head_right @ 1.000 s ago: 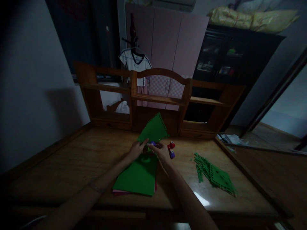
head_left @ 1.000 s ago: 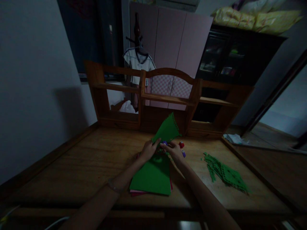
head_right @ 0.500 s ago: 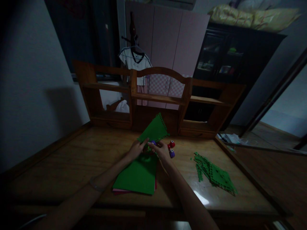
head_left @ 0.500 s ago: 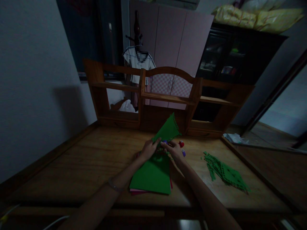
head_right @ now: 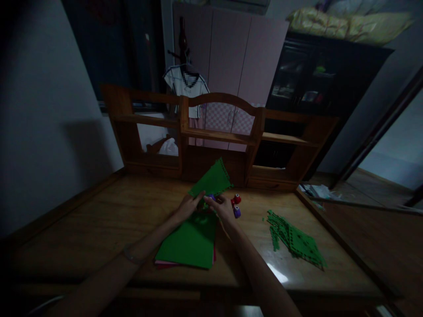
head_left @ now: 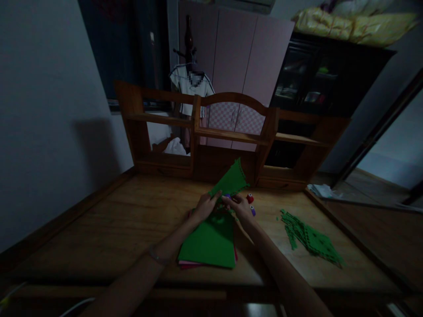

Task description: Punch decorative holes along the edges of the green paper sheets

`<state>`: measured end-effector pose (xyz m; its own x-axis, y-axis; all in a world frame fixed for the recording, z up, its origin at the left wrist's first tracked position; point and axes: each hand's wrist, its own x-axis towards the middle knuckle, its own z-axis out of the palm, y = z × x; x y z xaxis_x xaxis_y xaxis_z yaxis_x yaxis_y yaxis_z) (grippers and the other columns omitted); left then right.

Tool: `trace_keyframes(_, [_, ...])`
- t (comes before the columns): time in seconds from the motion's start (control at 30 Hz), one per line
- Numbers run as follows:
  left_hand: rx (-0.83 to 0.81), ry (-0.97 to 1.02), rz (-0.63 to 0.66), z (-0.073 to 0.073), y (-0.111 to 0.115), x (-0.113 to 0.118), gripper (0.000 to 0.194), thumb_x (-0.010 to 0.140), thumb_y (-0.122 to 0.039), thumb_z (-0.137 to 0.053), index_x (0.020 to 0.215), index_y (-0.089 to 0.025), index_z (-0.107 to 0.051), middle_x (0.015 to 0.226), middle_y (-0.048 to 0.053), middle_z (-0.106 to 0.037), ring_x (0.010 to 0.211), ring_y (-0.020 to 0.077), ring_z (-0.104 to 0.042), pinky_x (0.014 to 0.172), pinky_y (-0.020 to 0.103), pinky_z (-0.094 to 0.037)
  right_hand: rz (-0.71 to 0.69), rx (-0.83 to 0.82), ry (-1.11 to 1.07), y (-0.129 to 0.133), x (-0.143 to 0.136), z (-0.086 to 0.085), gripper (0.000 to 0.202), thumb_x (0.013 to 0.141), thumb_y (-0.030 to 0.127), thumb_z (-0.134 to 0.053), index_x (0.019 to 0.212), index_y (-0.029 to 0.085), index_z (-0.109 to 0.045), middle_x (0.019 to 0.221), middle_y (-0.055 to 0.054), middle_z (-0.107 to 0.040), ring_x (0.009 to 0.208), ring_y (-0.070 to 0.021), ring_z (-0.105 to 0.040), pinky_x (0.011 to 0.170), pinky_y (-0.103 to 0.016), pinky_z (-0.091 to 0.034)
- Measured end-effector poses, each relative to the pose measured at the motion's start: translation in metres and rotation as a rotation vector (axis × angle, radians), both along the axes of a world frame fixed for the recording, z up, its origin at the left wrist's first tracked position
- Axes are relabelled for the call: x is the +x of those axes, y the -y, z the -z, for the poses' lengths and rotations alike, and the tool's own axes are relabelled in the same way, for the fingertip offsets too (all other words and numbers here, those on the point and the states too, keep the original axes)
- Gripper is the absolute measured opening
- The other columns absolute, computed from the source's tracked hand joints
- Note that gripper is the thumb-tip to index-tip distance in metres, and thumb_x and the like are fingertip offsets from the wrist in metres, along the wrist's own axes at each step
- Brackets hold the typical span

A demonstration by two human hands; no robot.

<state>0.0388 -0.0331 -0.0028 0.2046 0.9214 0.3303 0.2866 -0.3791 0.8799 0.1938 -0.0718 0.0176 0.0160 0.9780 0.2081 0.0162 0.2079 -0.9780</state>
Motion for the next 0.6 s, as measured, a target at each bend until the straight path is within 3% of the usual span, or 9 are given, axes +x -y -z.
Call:
trace_keyframes(0.37, [-0.054,0.031,0.105,-0.0046,0.0081,0.0007,0.041,0.087,-0.046,-0.043,0.072,-0.015,-0.065,0.061,0.001,-0.06,0.059,0.0152,-0.052,0.055,0.024,-0.037,0.064,-0.073,-0.019,0.0068,0.0016,-0.0061,0.036,0.064,0.046,-0.075,0.081,0.016,-0.066,0.074,-0.003,-0.064,0.061,-0.0145,-0.056,0.049,-0.023,-0.036])
trace_keyframes(0.6, [0.035,0.05,0.071,-0.0102,0.0084,0.0025,0.044,0.087,-0.052,-0.042,0.081,-0.018,-0.069,0.074,0.005,-0.068,0.074,0.0207,-0.061,0.072,0.028,-0.044,0.038,-0.071,0.033,0.0027,0.0034,-0.0055,0.035,0.064,0.05,-0.074,0.069,0.016,-0.064,0.061,-0.001,-0.059,0.05,-0.0119,-0.049,0.046,-0.024,-0.033])
